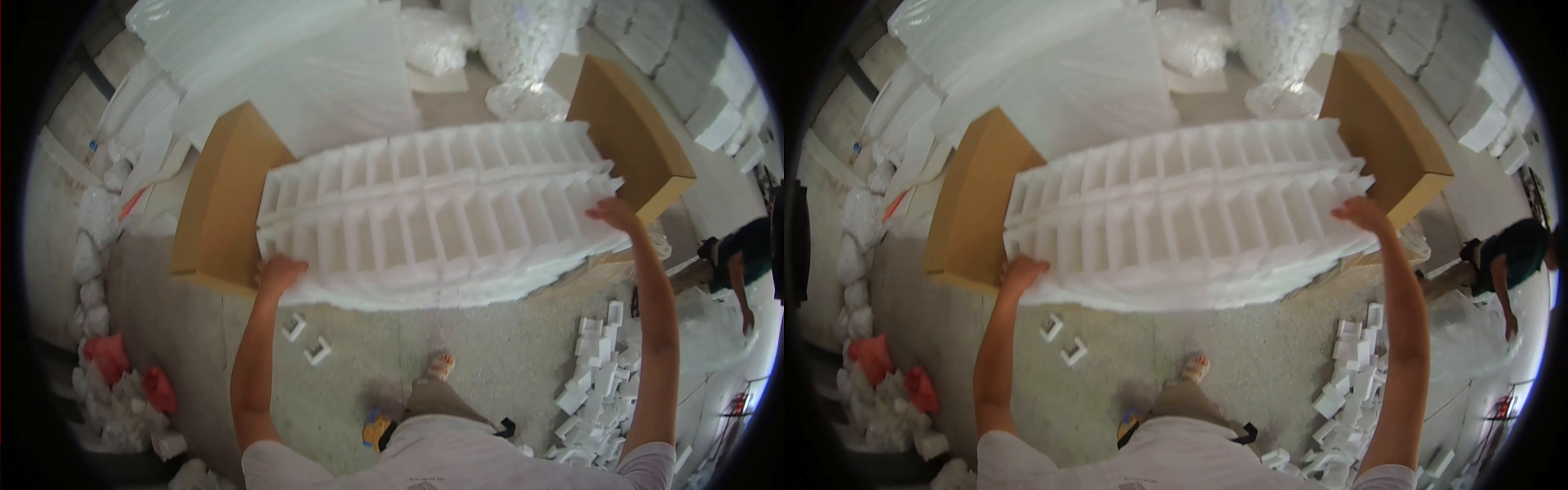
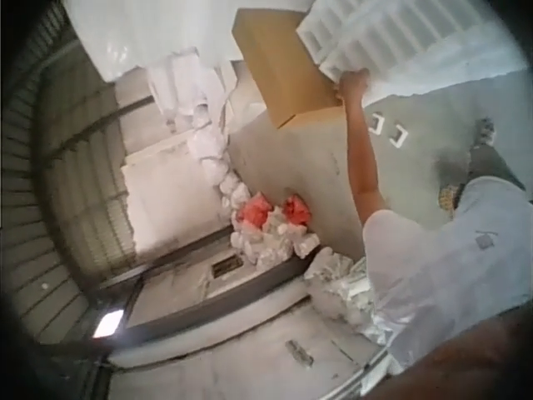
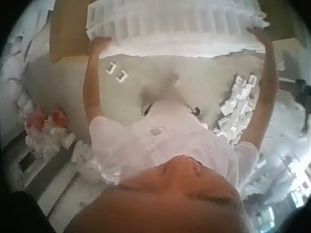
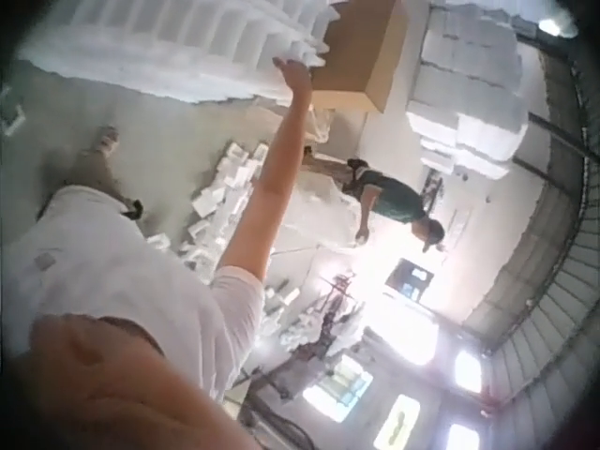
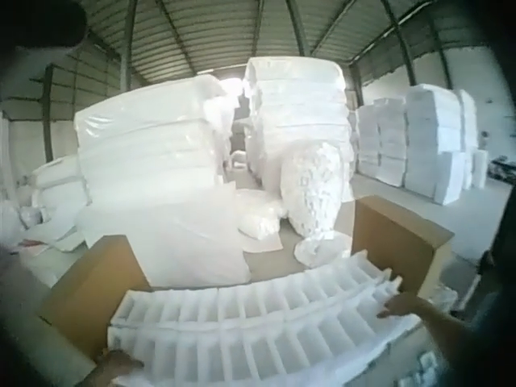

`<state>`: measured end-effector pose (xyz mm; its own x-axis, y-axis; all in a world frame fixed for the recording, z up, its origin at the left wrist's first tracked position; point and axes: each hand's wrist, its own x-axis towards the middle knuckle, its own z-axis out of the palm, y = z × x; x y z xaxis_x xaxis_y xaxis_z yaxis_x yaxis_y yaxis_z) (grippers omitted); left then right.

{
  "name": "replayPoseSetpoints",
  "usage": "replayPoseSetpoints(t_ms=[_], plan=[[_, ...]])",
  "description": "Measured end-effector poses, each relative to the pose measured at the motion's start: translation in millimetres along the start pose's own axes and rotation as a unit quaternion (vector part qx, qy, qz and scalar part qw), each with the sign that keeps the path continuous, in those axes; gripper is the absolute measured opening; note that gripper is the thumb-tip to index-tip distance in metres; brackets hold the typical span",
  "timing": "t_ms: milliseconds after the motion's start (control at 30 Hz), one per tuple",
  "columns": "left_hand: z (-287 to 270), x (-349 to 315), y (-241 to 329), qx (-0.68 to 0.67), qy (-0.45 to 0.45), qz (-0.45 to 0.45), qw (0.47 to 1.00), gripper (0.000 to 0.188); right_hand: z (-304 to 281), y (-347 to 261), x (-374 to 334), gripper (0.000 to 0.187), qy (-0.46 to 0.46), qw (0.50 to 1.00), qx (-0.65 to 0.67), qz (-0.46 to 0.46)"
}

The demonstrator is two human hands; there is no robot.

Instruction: Packing white foam inserts into a plastic bag for storage or shipping.

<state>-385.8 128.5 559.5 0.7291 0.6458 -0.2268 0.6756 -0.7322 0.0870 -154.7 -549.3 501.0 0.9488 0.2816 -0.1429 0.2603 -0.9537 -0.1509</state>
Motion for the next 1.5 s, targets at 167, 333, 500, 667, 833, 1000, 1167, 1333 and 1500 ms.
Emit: replayPoseSetpoints(t_ms=[167, 333, 500, 667, 833, 1000, 1167, 1333, 1500], plan=[[-25, -9, 2, -0.007, -0.016, 0.024, 1.000, 0.053, -22, -19, -17, 0.066, 0.026, 0.997, 0.071, 0.028], [-14, 37, -28, -0.013, 0.036, 0.091, 0.995, 0.055, -9, -4, 6, 0.061, 0.062, 0.995, -0.040, -0.064], [-40, 72, -68, 0.045, 0.054, 0.145, 0.987, 0.062, -32, -77, 13, 0.025, 0.072, 0.994, -0.068, -0.036], [-63, 97, -105, 0.018, 0.059, 0.074, 0.995, 0.071, -42, -173, 35, 0.038, 0.029, 0.997, 0.002, 0.069], [-46, 167, -104, 0.067, 0.110, 0.135, 0.982, 0.070, -28, -161, 11, 0.029, 0.441, 0.890, 0.105, 0.040], [-55, 246, -164, 0.034, 0.285, 0.115, 0.951, 0.017, 29, -239, -50, 0.017, 0.460, 0.834, 0.305, -0.003], [9, 137, -8, -0.077, 0.539, 0.398, 0.739, 0.022, 321, -293, -167, 0.025, 0.139, 0.908, 0.283, 0.276], [80, 152, 56, -0.090, 0.435, 0.523, 0.727, 0.010, 454, -396, -317, 0.026, -0.082, 0.919, 0.277, 0.270], [160, 157, 120, -0.129, 0.178, 0.725, 0.653, 0.016, 465, -381, -359, 0.023, -0.025, 0.833, 0.367, 0.414]])
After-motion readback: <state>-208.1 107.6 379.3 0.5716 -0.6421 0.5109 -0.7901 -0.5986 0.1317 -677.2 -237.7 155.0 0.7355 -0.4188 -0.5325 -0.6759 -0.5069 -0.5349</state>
